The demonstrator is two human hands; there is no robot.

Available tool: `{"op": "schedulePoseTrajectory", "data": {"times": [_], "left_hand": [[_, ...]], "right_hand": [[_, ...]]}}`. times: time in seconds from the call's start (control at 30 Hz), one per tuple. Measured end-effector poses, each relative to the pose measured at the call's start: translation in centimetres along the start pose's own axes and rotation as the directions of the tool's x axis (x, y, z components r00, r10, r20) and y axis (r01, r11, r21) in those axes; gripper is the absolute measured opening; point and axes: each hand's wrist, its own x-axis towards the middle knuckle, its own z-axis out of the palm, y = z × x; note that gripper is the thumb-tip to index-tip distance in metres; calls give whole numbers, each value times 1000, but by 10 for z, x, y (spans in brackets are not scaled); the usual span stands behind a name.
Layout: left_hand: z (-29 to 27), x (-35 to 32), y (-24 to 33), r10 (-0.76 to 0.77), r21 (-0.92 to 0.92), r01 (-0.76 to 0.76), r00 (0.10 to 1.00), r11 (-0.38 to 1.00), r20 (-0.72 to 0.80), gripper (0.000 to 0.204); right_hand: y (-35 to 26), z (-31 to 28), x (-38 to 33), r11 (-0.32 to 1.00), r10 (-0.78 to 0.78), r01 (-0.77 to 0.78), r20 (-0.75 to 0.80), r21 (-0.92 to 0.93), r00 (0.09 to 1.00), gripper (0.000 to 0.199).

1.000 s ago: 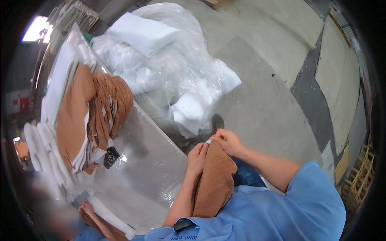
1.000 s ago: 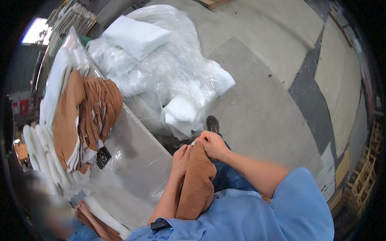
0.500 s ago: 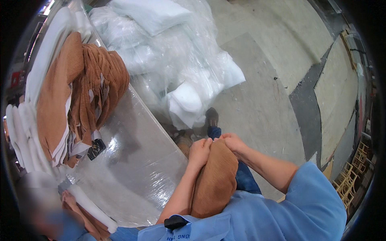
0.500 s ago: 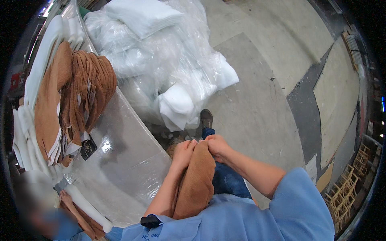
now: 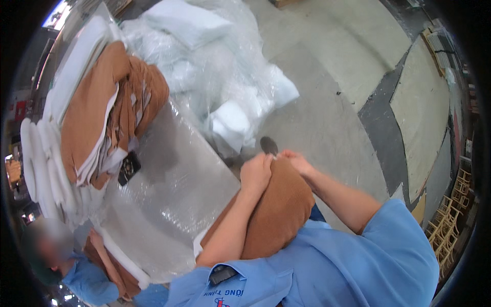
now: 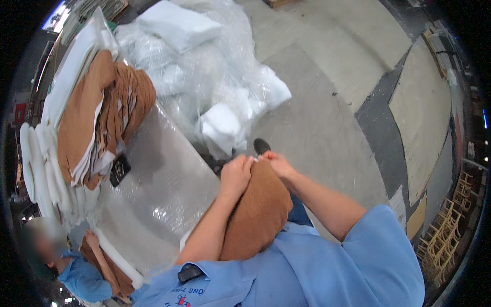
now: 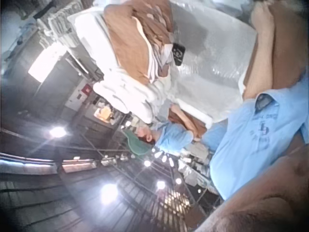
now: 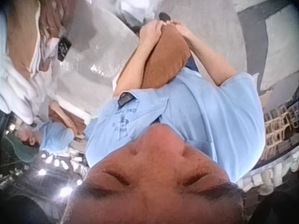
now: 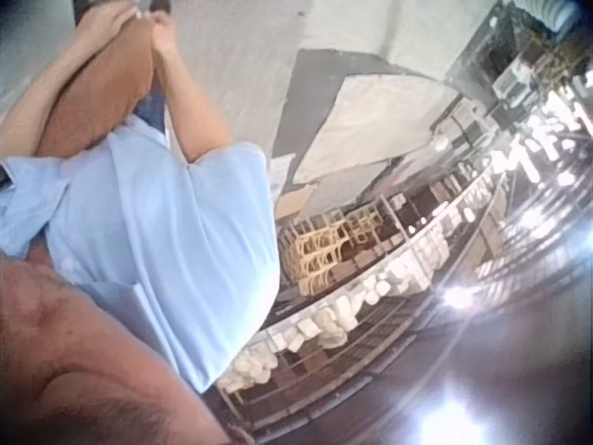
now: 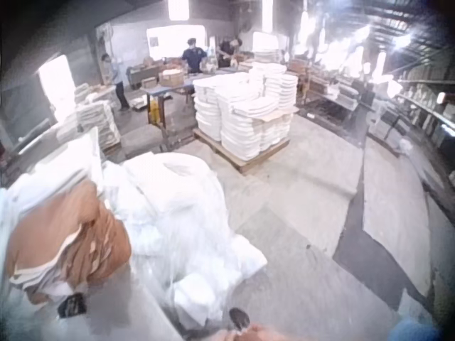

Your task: The person inserts white foam cushions into brown fabric covers at a worktable. They repeatedly pick up a foam piece, align it with a cover, push it inside, and place the finished unit aside. A coworker performs the same task across the table.

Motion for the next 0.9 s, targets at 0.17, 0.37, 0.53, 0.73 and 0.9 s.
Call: {"op": "schedulePoseTrajectory", "data": {"times": [0.17, 0.37, 0.53, 0.73, 0.9], "left_hand": [[15, 9, -10, -123, 0, 123, 985, 992, 120, 45], [23, 18, -36, -249, -169, 286, 945, 943, 210, 46], [29, 25, -53, -316, -187, 385, 895, 904, 316, 44], [-1, 31, -53, -179, -137, 239, 919, 961, 352, 41], [-20, 24, -43, -315, -222, 479, 797, 850, 515, 37]], "right_hand": [[22, -20, 23, 990, 139, -137, 35, -40, 990, 23], [29, -20, 48, 933, 347, -359, 197, 25, 917, 20], [42, -18, 67, 882, 451, -471, 249, 27, 857, 18], [23, -11, 54, 848, 435, -507, 345, 154, 832, 22], [36, -16, 36, 817, 364, -506, 433, 276, 825, 33]]}}
